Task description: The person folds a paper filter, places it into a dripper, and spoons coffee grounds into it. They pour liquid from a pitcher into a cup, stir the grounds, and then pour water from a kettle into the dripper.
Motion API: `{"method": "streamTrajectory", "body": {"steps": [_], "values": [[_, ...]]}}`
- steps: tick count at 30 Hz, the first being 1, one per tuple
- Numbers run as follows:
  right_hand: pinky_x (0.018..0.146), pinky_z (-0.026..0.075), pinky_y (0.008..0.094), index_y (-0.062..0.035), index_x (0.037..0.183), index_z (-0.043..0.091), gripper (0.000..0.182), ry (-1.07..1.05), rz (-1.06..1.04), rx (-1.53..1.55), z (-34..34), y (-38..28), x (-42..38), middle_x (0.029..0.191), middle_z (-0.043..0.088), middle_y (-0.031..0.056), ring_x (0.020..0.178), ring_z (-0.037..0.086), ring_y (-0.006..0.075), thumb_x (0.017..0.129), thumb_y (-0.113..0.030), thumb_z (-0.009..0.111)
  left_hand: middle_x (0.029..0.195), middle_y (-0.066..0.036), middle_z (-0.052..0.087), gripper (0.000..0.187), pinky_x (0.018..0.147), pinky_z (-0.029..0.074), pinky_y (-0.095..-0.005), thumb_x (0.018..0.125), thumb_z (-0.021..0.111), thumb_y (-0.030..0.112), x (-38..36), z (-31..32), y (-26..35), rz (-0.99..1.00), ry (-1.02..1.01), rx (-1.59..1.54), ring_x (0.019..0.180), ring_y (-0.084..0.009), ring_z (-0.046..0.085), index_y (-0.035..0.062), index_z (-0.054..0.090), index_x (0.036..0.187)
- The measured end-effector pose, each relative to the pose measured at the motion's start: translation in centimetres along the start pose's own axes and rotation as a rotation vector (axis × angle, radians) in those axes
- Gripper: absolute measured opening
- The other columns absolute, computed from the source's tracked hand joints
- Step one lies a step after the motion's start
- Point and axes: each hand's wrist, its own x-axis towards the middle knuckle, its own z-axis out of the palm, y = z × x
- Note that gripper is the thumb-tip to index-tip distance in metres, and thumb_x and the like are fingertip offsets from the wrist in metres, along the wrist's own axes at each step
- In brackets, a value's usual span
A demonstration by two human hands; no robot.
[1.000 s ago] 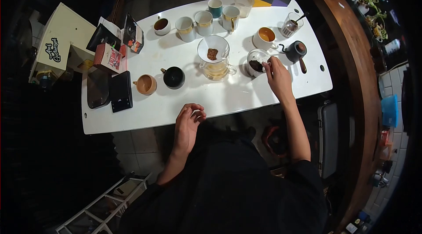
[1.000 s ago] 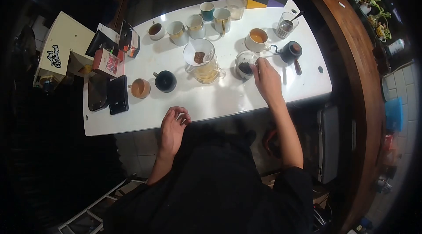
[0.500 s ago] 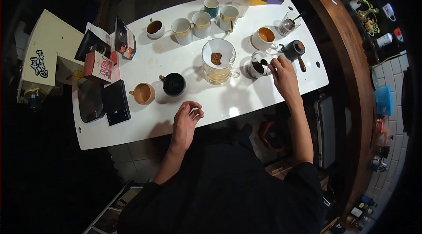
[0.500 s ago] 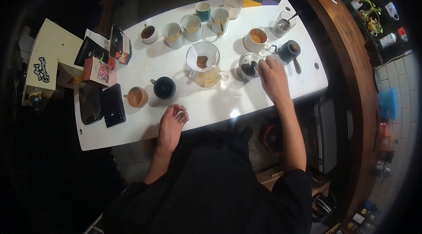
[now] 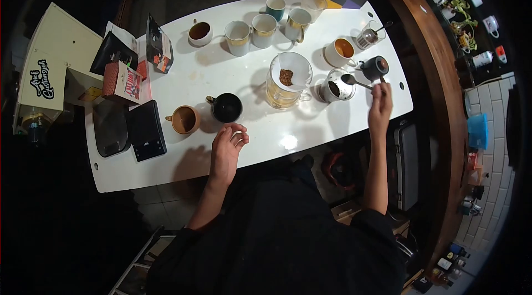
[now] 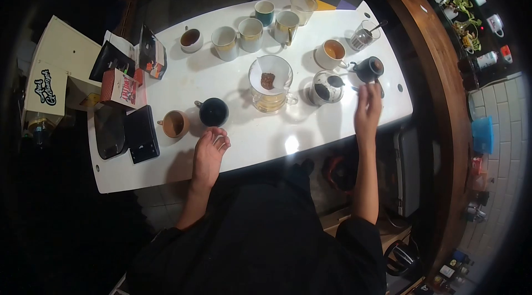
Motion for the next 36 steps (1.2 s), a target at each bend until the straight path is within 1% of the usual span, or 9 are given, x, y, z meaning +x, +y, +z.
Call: {"method": "streamTrajectory", "body": {"steps": [2, 6, 9, 14, 19, 27, 32, 33, 36], "values": [[0.071, 0.037, 0.0230, 0.0004, 0.094, 0.055, 0.019, 0.043, 0.131, 0.189, -1.3, -1.6, 0.2, 0.088, 0.044, 0.0016, 0.078, 0.044, 0.0104, 0.106, -0.013, 0.048, 0.105, -0.007, 0.056, 0.022, 0.093, 0.043, -0.0342, 0.103, 0.050, 0.027, 0.3, 0.0, -0.1, 0.005, 0.011, 0.008, 0.096, -0.0187, 0.053, 0.0066, 0.056, 0.108], [0.073, 0.037, 0.0229, -0.0003, 0.095, 0.054, 0.021, 0.003, 0.171, 0.268, -1.8, -7.2, 1.9, 0.086, 0.044, 0.0001, 0.078, 0.043, 0.0094, 0.107, -0.015, 0.046, 0.105, -0.006, 0.059, 0.022, 0.093, 0.045, -0.0336, 0.106, 0.045, 0.024, 1.1, 0.7, -0.5, -0.007, -0.001, 0.062, 0.095, -0.0161, 0.056, 0.0060, 0.056, 0.107], [0.074, 0.038, 0.0237, 0.0016, 0.094, 0.054, 0.018, -0.119, 0.024, 0.262, 1.5, -10.3, 2.8, 0.087, 0.046, 0.0023, 0.081, 0.046, 0.0112, 0.105, -0.011, 0.048, 0.105, -0.007, 0.059, 0.021, 0.092, 0.045, -0.0334, 0.105, 0.046, 0.024, 2.2, 1.9, -0.7, 0.005, -0.014, 0.093, 0.095, -0.0167, 0.056, 0.0059, 0.056, 0.107], [0.071, 0.039, 0.0258, 0.0033, 0.089, 0.057, 0.021, -0.377, -0.057, 0.274, 6.0, -8.7, 5.5, 0.088, 0.048, 0.0074, 0.079, 0.049, 0.0181, 0.101, -0.015, 0.056, 0.105, -0.008, 0.059, 0.021, 0.091, 0.045, -0.0336, 0.105, 0.047, 0.024, 2.4, 4.0, -0.7, 0.091, 0.025, 0.129, 0.097, -0.0175, 0.056, 0.0055, 0.056, 0.109], [0.066, 0.038, 0.0257, 0.0035, 0.091, 0.059, 0.031, -0.779, 0.036, 0.354, 9.3, -6.1, 8.6, 0.088, 0.049, 0.0037, 0.073, 0.045, 0.0104, 0.101, -0.026, 0.059, 0.105, -0.007, 0.062, 0.024, 0.093, 0.046, -0.0323, 0.106, 0.046, 0.024, 1.8, 5.7, -1.3, 0.205, 0.167, 0.119, 0.094, -0.0144, 0.059, 0.0039, 0.057, 0.110], [0.061, 0.038, 0.0286, 0.0028, 0.098, 0.064, 0.042, -0.897, 0.162, 0.259, 10.2, -4.2, 10.3, 0.075, 0.053, 0.0051, 0.067, 0.045, 0.0097, 0.099, -0.040, 0.062, 0.106, -0.008, 0.061, 0.024, 0.093, 0.046, -0.0324, 0.105, 0.049, 0.025, 1.5, 6.7, -2.7, 0.260, 0.248, 0.094, 0.095, -0.0158, 0.059, 0.0036, 0.056, 0.110], [0.066, 0.044, 0.0318, 0.0050, 0.102, 0.065, 0.057, -0.927, 0.168, 0.213, 10.3, -3.5, 10.6, 0.074, 0.058, 0.0084, 0.071, 0.051, 0.0156, 0.100, -0.051, 0.056, 0.106, -0.009, 0.061, 0.024, 0.092, 0.046, -0.0326, 0.104, 0.049, 0.025, 1.9, 7.7, -3.1, 0.253, 0.252, 0.108, 0.096, -0.0162, 0.059, 0.0034, 0.056, 0.111], [0.063, 0.040, 0.0290, 0.0010, 0.095, 0.060, 0.056, -0.945, 0.133, 0.175, 10.5, -3.0, 10.6, 0.073, 0.052, 0.0029, 0.069, 0.045, 0.0120, 0.104, -0.052, 0.048, 0.106, -0.009, 0.061, 0.023, 0.092, 0.047, -0.0324, 0.105, 0.049, 0.025, 2.1, 7.8, -3.1, 0.258, 0.249, 0.107, 0.096, -0.0163, 0.059, 0.0033, 0.056, 0.111], [0.067, 0.043, 0.0314, 0.0027, 0.096, 0.060, 0.055, -0.974, 0.165, 0.210, 10.6, -2.3, 10.8, 0.076, 0.055, 0.0062, 0.071, 0.049, 0.0152, 0.104, -0.050, 0.048, 0.107, -0.009, 0.061, 0.023, 0.091, 0.047, -0.0322, 0.105, 0.048, 0.024, 2.7, 8.1, -2.9, 0.272, 0.241, 0.120, 0.096, -0.0165, 0.059, 0.0028, 0.056, 0.112]]}}
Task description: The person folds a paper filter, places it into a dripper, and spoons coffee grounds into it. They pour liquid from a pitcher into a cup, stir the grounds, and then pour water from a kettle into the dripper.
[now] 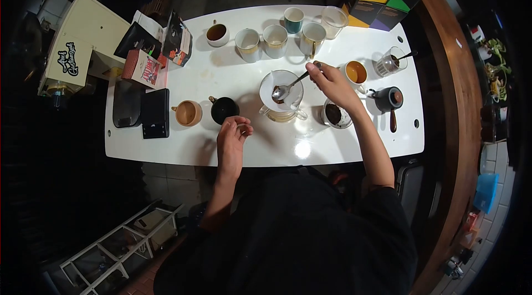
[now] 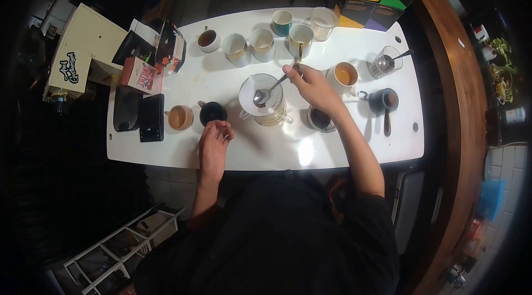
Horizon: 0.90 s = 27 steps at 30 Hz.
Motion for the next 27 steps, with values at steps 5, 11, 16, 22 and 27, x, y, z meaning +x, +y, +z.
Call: {"method": "streamTrajectory", "body": {"steps": [5, 11, 16, 22, 27], "values": [[0.071, 0.045, 0.0402, 0.0055, 0.093, 0.058, 0.047, 0.303, -0.120, -0.073, -3.3, -2.0, -4.1, 0.077, 0.059, 0.0207, 0.072, 0.055, 0.0252, 0.106, -0.039, 0.048, 0.108, -0.010, 0.060, 0.023, 0.090, 0.047, -0.0317, 0.104, 0.045, 0.016, 0.9, 0.7, 1.4, 0.149, 0.059, 0.132, 0.097, -0.0163, 0.058, -0.0003, 0.056, 0.115], [0.068, 0.043, 0.0273, 0.0004, 0.103, 0.059, 0.012, 0.717, -0.068, -0.152, -9.4, 4.3, -12.6, 0.083, 0.058, 0.0092, 0.073, 0.051, 0.0138, 0.103, -0.011, 0.055, 0.109, -0.011, 0.058, 0.023, 0.092, 0.046, -0.0336, 0.104, 0.046, 0.015, 2.9, 1.1, 4.6, 0.491, 0.070, 0.350, 0.098, -0.0181, 0.057, -0.0013, 0.055, 0.117], [0.081, 0.047, 0.0356, -0.0020, 0.124, 0.056, 0.026, 0.939, 0.114, -0.395, -12.0, 11.2, -16.9, 0.113, 0.052, 0.0183, 0.093, 0.060, 0.0287, 0.098, -0.007, 0.056, 0.114, -0.010, 0.059, 0.020, 0.093, 0.046, -0.0313, 0.100, 0.054, 0.010, 5.3, 6.2, 7.5, 0.559, 0.006, 0.526, 0.102, -0.0148, 0.058, -0.0021, 0.057, 0.116], [0.067, 0.051, 0.0323, -0.0027, 0.130, 0.055, 0.055, 0.617, 0.548, 0.093, -11.9, 19.0, -17.3, 0.097, 0.068, 0.0136, 0.084, 0.065, 0.0195, 0.102, -0.050, 0.051, 0.123, -0.008, 0.060, 0.035, 0.103, 0.043, -0.0346, 0.097, 0.063, 0.021, 9.7, 13.5, 8.0, 0.494, -0.320, 1.161, 0.113, -0.0196, 0.059, 0.0046, 0.059, 0.127], [0.049, 0.039, 0.0266, -0.0031, 0.113, 0.056, 0.042, 0.488, 0.486, 0.731, -10.7, 19.6, -16.5, 0.074, 0.057, 0.0040, 0.056, 0.052, 0.0129, 0.103, -0.044, 0.052, 0.120, -0.008, 0.064, 0.036, 0.105, 0.041, -0.0380, 0.093, 0.070, 0.029, 12.8, 15.4, 5.4, 0.279, -0.517, 1.335, 0.116, -0.0210, 0.058, 0.0074, 0.066, 0.121]]}}
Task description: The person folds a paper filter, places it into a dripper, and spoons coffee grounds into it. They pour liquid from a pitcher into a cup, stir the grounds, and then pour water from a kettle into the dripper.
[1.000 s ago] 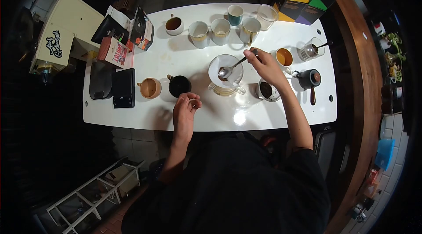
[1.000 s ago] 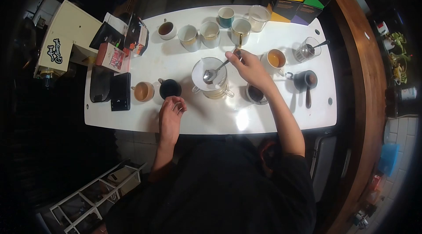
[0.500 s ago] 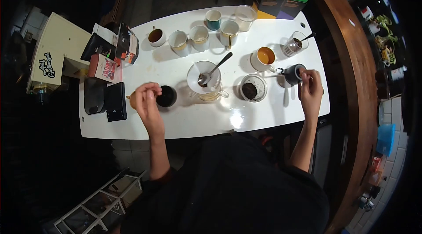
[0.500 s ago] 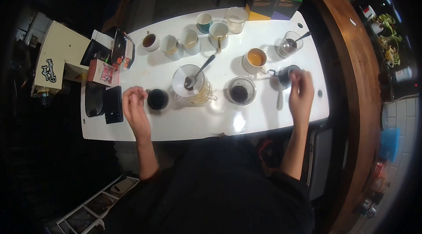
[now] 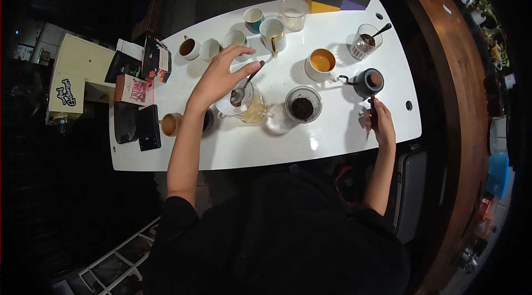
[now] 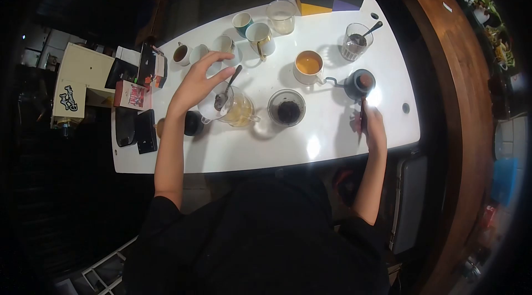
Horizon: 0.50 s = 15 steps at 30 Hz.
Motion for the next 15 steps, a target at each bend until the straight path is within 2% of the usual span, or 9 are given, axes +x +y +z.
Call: {"method": "streamTrajectory", "body": {"steps": [1, 5, 7, 9, 13, 15], "values": [[0.043, 0.033, 0.0264, -0.0027, 0.103, 0.054, 0.038, -0.082, -0.023, 0.169, 0.0, 0.2, 0.2, 0.065, 0.051, 0.0019, 0.047, 0.044, 0.0120, 0.103, -0.041, 0.055, 0.120, -0.008, 0.064, 0.036, 0.105, 0.041, -0.0380, 0.093, 0.070, 0.029, 0.3, 0.2, 0.1, -0.002, -0.005, 0.008, 0.116, -0.0210, 0.058, 0.0074, 0.066, 0.121], [0.040, 0.027, 0.0265, -0.0054, 0.095, 0.053, 0.036, -0.112, 0.061, 0.274, 0.5, 0.1, 0.2, 0.059, 0.042, -0.0021, 0.044, 0.037, 0.0094, 0.104, -0.040, 0.053, 0.112, -0.006, 0.067, 0.028, 0.105, 0.041, -0.0361, 0.092, 0.071, 0.027, 1.1, 1.0, 0.0, -0.048, -0.123, -0.105, 0.113, -0.0194, 0.060, 0.0040, 0.070, 0.108], [0.039, 0.024, 0.0261, -0.0091, 0.083, 0.052, 0.037, 0.013, 0.035, 0.197, 0.7, 0.5, 0.6, 0.058, 0.039, -0.0033, 0.043, 0.033, 0.0080, 0.104, -0.040, 0.053, 0.109, -0.005, 0.068, 0.026, 0.104, 0.041, -0.0353, 0.091, 0.072, 0.025, 1.2, 1.4, -0.3, -0.046, -0.141, -0.128, 0.111, -0.0189, 0.061, 0.0030, 0.070, 0.105], [0.040, 0.023, 0.0251, -0.0098, 0.083, 0.052, 0.037, 0.063, -0.007, 0.138, 0.8, 1.1, 0.8, 0.059, 0.038, -0.0047, 0.043, 0.031, 0.0063, 0.105, -0.040, 0.052, 0.103, -0.005, 0.068, 0.022, 0.102, 0.042, -0.0334, 0.090, 0.072, 0.020, 1.2, 1.7, -0.4, -0.003, -0.095, -0.088, 0.105, -0.0179, 0.062, 0.0017, 0.068, 0.102], [0.040, 0.021, 0.0237, -0.0116, 0.080, 0.051, 0.036, 0.144, -0.127, 0.001, 0.7, 1.6, -0.2, 0.059, 0.036, -0.0072, 0.044, 0.027, 0.0034, 0.105, -0.037, 0.052, 0.098, -0.006, 0.068, 0.019, 0.097, 0.044, -0.0316, 0.090, 0.072, 0.016, 0.5, 1.2, 0.9, -0.038, -0.054, -0.063, 0.100, -0.0179, 0.062, 0.0008, 0.067, 0.100], [0.040, 0.019, 0.0227, -0.0123, 0.080, 0.050, 0.034, 0.150, -0.119, 0.039, 0.5, 1.7, -1.2, 0.060, 0.035, -0.0079, 0.044, 0.026, 0.0023, 0.106, -0.034, 0.051, 0.094, -0.006, 0.068, 0.016, 0.092, 0.045, -0.0301, 0.089, 0.072, 0.013, -0.3, 0.6, 1.3, -0.038, 0.006, -0.091, 0.095, -0.0168, 0.062, -0.0004, 0.067, 0.096]]}}
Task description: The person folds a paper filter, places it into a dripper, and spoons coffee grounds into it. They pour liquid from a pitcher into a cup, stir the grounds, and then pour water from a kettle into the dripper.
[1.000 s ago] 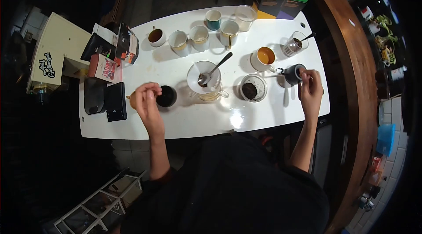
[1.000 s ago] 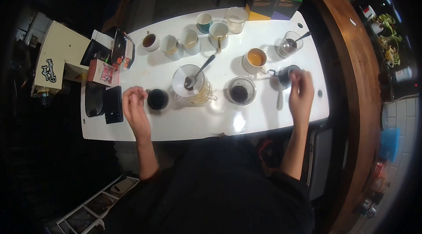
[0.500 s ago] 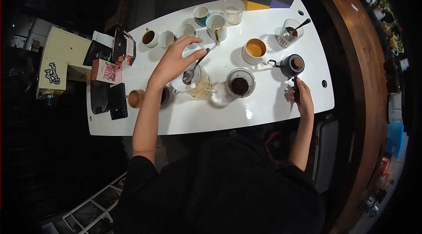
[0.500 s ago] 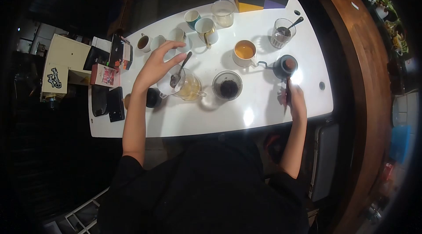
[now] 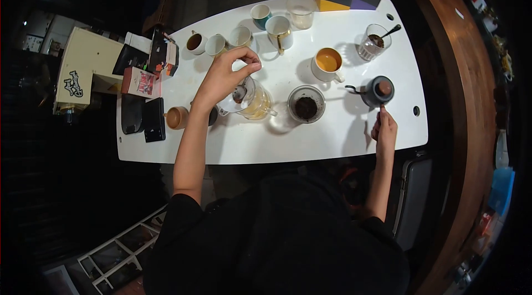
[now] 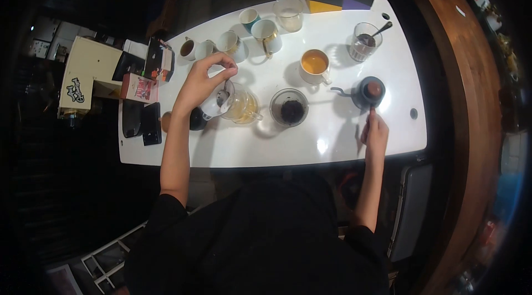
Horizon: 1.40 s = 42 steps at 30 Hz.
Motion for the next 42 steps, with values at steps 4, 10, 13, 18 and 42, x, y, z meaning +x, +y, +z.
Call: {"method": "streamTrajectory", "body": {"steps": [4, 10, 13, 18, 42], "values": [[0.041, 0.018, 0.0213, -0.0118, 0.084, 0.050, 0.027, -0.109, 0.036, 0.193, 0.1, -3.5, -3.7, 0.061, 0.029, -0.0084, 0.045, 0.021, 0.0021, 0.105, -0.029, 0.053, 0.087, -0.007, 0.065, 0.018, 0.082, 0.048, -0.0293, 0.086, 0.074, 0.013, -2.0, -1.2, -0.6, 0.079, 0.125, 0.021, 0.084, -0.0168, 0.061, -0.0032, 0.067, 0.091], [0.041, 0.016, 0.0206, -0.0095, 0.092, 0.051, 0.025, -0.204, 0.024, 0.239, 2.4, -9.4, -8.3, 0.061, 0.027, -0.0095, 0.045, 0.019, 0.0011, 0.105, -0.030, 0.052, 0.084, -0.007, 0.065, 0.012, 0.079, 0.049, -0.0295, 0.084, 0.074, 0.006, -4.9, -2.2, -1.7, 0.149, 0.313, 0.009, 0.082, -0.0158, 0.061, -0.0035, 0.068, 0.089], [0.043, 0.021, 0.0220, -0.0109, 0.085, 0.051, 0.030, -0.188, -0.048, 0.120, 4.9, -11.9, -9.4, 0.061, 0.034, -0.0068, 0.046, 0.026, 0.0031, 0.104, -0.034, 0.054, 0.083, -0.007, 0.065, 0.010, 0.076, 0.049, -0.0291, 0.083, 0.074, 0.003, -6.3, -2.3, -2.1, 0.185, 0.401, 0.041, 0.079, -0.0168, 0.063, -0.0025, 0.069, 0.089], [0.044, 0.021, 0.0215, -0.0104, 0.079, 0.049, 0.034, -0.256, -0.151, 0.019, 9.6, -13.8, -8.9, 0.062, 0.036, -0.0062, 0.049, 0.030, 0.0029, 0.105, -0.033, 0.052, 0.081, -0.009, 0.067, 0.015, 0.067, 0.049, -0.0283, 0.074, 0.079, -0.005, -8.0, -2.2, -2.5, 0.304, 0.498, 0.034, 0.073, -0.0187, 0.064, -0.0018, 0.071, 0.087], [0.064, 0.037, 0.0238, 0.0074, 0.093, 0.061, 0.034, -0.373, -0.474, -0.380, 22.0, -14.0, -8.3, 0.074, 0.049, 0.0002, 0.070, 0.044, 0.0064, 0.103, -0.024, 0.056, 0.083, -0.006, 0.066, 0.013, 0.064, 0.052, -0.0302, 0.080, 0.079, 0.002, -6.9, -2.0, -5.1, 0.312, 0.608, -0.069, 0.071, -0.0168, 0.066, -0.0002, 0.069, 0.089]]}}
